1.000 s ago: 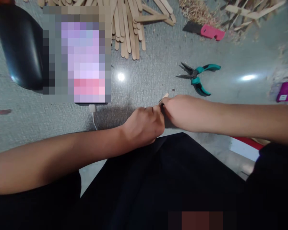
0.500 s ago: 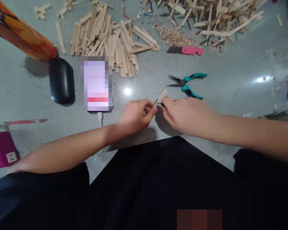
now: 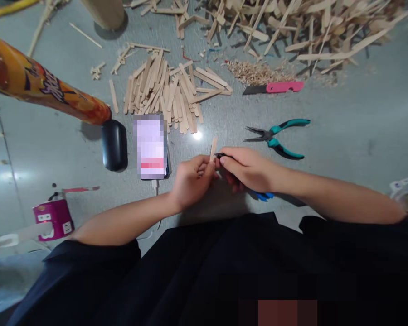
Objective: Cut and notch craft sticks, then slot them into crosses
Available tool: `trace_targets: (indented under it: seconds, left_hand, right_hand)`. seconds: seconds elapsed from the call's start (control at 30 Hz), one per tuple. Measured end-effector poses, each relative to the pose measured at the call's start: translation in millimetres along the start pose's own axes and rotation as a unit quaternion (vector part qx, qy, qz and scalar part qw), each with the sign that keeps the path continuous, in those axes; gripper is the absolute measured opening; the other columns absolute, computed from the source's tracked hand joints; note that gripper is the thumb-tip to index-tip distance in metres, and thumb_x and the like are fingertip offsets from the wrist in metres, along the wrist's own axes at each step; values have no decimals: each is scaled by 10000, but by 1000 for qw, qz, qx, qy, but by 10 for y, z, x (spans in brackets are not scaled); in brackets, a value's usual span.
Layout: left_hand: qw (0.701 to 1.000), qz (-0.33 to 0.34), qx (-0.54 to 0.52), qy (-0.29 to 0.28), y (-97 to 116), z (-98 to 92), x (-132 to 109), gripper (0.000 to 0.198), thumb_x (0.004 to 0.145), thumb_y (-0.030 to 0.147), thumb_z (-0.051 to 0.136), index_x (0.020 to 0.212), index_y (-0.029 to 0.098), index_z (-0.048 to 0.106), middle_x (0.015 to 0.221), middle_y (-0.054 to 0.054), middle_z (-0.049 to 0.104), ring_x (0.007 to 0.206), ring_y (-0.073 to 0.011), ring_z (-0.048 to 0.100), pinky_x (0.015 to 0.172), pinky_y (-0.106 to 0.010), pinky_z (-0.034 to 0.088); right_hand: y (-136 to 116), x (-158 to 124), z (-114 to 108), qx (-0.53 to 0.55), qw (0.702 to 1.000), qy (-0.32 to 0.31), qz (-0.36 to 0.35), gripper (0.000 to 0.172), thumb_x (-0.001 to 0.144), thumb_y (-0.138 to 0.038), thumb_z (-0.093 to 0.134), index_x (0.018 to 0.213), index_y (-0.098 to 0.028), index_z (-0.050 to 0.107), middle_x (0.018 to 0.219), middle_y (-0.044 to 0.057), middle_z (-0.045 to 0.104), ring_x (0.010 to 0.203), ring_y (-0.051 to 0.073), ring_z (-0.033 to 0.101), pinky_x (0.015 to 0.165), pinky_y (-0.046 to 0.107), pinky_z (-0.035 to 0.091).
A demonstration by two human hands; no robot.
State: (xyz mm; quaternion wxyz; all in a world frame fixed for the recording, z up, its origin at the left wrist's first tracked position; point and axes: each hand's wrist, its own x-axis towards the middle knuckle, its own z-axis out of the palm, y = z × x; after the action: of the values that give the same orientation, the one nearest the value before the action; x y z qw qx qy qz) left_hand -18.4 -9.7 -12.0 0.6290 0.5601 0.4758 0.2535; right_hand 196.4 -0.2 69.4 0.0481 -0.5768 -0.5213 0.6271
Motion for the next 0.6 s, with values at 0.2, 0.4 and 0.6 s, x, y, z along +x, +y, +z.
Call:
trace_targets:
  seconds: [0.2,0.4,0.6]
  left_hand:
    - [998,-4,60,-35,63,-61,-58,314,1213,362,611,1052,200,826,903,-63,894,730,-150,816,677,-273,666]
    - [995,35,88,-12,82,-56,-51,242,1191,280,650,1051,196,828,828,-21,885,652,-115,806,633,-210,639]
    - [984,127,126,16,0,-39,-34,213,1169,228,673,1044,191,841,765,2,865,590,-91,779,584,-161,581]
  right_hand:
    - [255,156,107,121,992,-4,-45,325,1226,-274,459,947,-243,625,863,7,682,658,171,645,499,264,562]
    - [397,200,128,175,981,-10,-85,291,1222,-229,476,989,-237,651,848,9,720,714,182,726,465,238,603]
    - [473,272,168,167,981,-11,-98,327,1214,-168,462,953,-247,641,801,5,743,617,163,727,409,227,595]
